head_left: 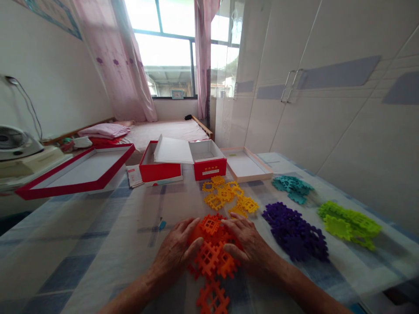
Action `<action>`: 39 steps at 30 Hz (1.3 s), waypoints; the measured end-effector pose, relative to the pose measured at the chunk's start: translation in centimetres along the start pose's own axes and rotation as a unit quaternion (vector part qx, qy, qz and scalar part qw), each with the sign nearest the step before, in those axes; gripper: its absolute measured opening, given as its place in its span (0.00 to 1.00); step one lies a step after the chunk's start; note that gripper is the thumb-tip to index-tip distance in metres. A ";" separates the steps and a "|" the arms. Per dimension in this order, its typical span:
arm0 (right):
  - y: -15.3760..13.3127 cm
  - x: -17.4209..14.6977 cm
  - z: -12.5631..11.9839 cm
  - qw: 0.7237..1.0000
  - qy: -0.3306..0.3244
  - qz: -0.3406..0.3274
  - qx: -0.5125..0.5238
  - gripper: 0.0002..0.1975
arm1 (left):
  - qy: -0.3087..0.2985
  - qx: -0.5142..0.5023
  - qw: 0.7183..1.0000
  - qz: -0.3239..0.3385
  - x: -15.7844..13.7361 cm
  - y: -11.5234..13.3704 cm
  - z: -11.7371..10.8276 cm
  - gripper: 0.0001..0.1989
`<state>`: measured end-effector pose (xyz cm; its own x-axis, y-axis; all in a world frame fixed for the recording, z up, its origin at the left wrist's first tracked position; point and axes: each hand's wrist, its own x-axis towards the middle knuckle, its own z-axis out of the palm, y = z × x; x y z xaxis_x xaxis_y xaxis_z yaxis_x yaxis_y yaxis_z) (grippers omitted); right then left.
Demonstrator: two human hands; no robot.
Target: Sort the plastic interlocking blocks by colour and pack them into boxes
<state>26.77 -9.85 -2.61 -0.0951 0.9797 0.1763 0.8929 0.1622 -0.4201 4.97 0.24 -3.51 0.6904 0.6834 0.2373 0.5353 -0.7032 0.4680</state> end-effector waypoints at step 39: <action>7.2 -5.4 -5.8 0.970 0.067 0.130 -0.193 0.27 | 0.052 0.034 0.998 -0.010 5.9 -2.9 4.2 0.28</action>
<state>36.24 -14.62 -1.46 0.1899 0.9535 0.2340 0.9799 -0.1693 -0.1055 9.48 5.47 -7.02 0.6271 0.7112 0.3176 0.5818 -0.6988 0.4161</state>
